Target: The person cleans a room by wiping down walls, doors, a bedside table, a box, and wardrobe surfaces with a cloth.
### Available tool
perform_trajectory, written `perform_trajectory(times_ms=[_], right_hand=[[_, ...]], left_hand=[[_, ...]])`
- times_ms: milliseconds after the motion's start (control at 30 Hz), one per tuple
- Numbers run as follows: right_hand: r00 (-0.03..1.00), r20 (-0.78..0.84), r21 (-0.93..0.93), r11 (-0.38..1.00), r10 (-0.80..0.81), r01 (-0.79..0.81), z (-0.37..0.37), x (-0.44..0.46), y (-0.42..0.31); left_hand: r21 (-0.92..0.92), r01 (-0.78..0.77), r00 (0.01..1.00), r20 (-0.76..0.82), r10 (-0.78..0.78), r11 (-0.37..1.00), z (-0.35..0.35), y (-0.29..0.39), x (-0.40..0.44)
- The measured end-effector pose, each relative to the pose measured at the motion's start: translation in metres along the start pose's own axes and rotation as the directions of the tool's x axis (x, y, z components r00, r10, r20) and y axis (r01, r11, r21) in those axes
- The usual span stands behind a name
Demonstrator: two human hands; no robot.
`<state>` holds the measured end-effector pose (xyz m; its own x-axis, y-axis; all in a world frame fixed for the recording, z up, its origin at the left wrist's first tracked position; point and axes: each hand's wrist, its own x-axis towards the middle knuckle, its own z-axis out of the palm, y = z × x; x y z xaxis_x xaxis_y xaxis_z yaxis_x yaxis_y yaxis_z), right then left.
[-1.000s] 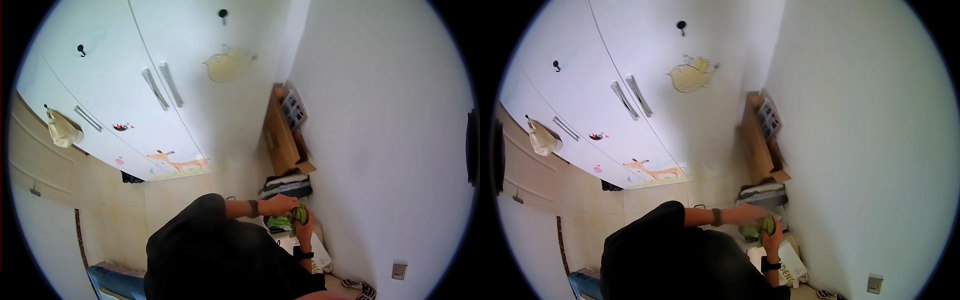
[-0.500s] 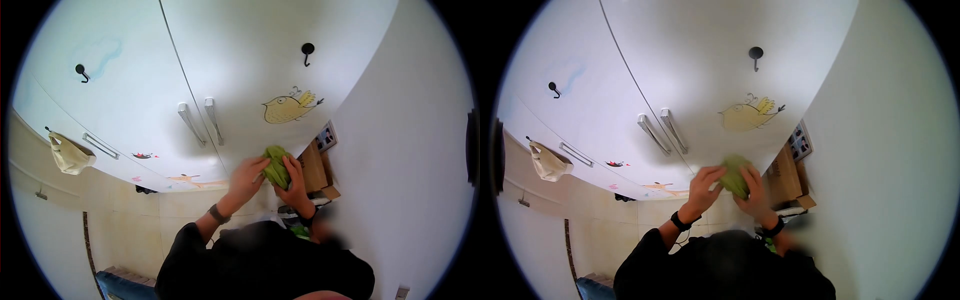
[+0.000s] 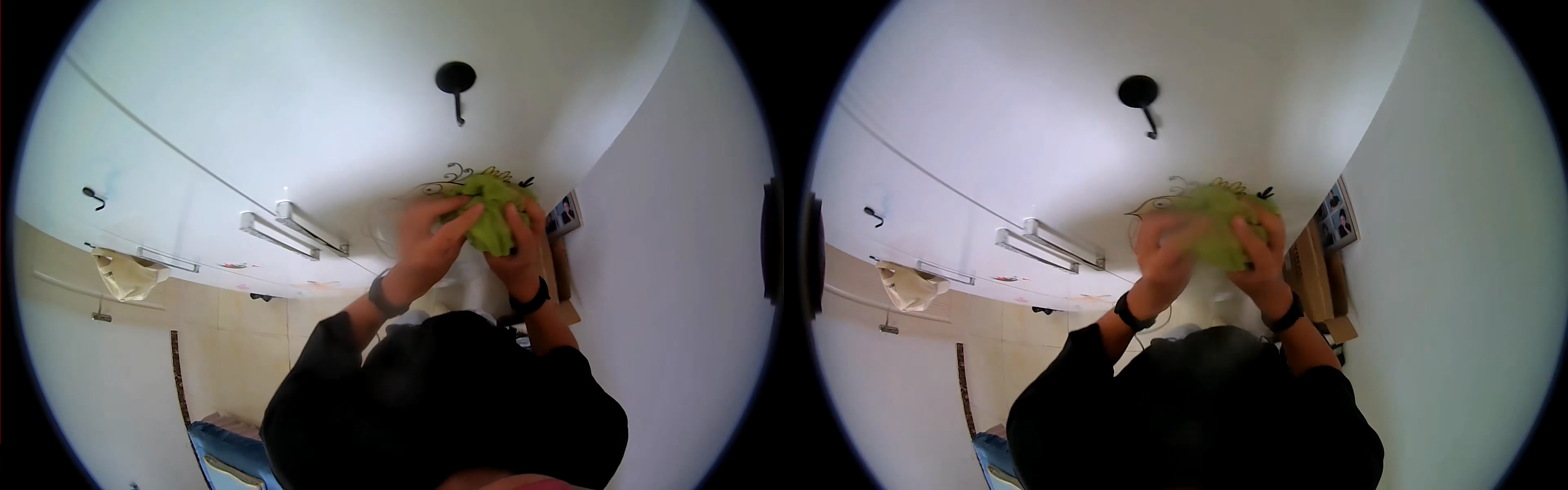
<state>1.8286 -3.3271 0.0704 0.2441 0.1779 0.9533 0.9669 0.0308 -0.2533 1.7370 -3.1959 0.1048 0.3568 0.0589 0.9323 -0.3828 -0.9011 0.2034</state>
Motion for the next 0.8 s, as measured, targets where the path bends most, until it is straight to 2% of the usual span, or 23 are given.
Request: perform_trajectory(times_ms=[33, 100, 167, 200, 233, 300, 333, 433, 533, 600, 667, 733, 800], right_hand=[[0.999, -0.032, -0.037, 0.999, 0.003, -0.004, -0.005, -0.009, 0.008], [0.995, -0.1, -0.113, 0.994, -0.007, -0.004, -0.008, -0.033, 0.028], [0.989, -0.128, -0.211, 0.973, 0.069, -0.095, -0.008, -0.067, 0.037], [0.984, -0.148, -0.254, 0.958, 0.099, -0.134, -0.006, -0.081, 0.041], [0.984, -0.151, -0.233, 0.963, 0.099, -0.133, -0.004, -0.09, 0.044], [0.982, -0.158, -0.177, 0.975, 0.103, -0.131, 0.004, -0.106, 0.047], [0.983, -0.124, -0.191, 0.969, 0.134, -0.156, 0.008, -0.114, 0.046], [0.994, -0.072, -0.147, 0.985, 0.082, -0.092, 0.024, -0.134, 0.049], [0.991, 0.071, 0.194, 0.976, -0.111, 0.096, 0.034, -0.108, 0.051], [0.983, 0.124, 0.165, 0.979, -0.139, 0.118, 0.036, -0.049, 0.019], [0.983, 0.096, 0.135, 0.98, -0.156, 0.143, 0.042, -0.015, 0.003], [0.985, -0.018, 0.115, 0.979, -0.169, 0.17, 0.045, -0.003, 0.0], [0.981, -0.08, 0.174, 0.967, -0.178, 0.189, 0.04, 0.02, 0.005]], left_hand=[[-0.036, -0.021, 1.0, 0.022, 0.021, 0.999, 0.01, 0.002, 0.0], [-0.085, 0.088, 0.977, 0.199, -0.07, 0.992, 0.036, -0.002, -0.018], [-0.104, 0.09, 0.963, 0.264, -0.06, 0.99, 0.05, 0.0, -0.027], [-0.101, 0.032, 0.972, 0.236, -0.007, 0.994, 0.054, 0.002, -0.03], [-0.092, -0.029, 0.977, 0.206, 0.047, 0.995, 0.055, 0.003, -0.031], [-0.054, -0.016, 0.961, 0.276, 0.03, 0.998, 0.047, 0.001, -0.04], [-0.031, -0.006, 0.95, 0.313, 0.015, 1.0, 0.041, 0.0, -0.047], [0.009, 0.096, 0.928, 0.36, -0.092, 0.995, 0.023, -0.007, -0.066], [0.008, 0.16, 0.942, 0.296, -0.155, 0.987, -0.003, -0.011, -0.069], [0.123, 0.175, 0.957, 0.21, -0.198, 0.977, -0.023, -0.01, -0.067], [0.183, 0.157, 0.979, 0.102, -0.178, 0.97, -0.033, -0.01, -0.054], [0.166, 0.134, 0.991, -0.016, -0.133, 0.977, -0.035, -0.005, -0.027], [0.149, 0.119, 0.991, -0.074, -0.109, 0.982, -0.026, 0.003, -0.002]])
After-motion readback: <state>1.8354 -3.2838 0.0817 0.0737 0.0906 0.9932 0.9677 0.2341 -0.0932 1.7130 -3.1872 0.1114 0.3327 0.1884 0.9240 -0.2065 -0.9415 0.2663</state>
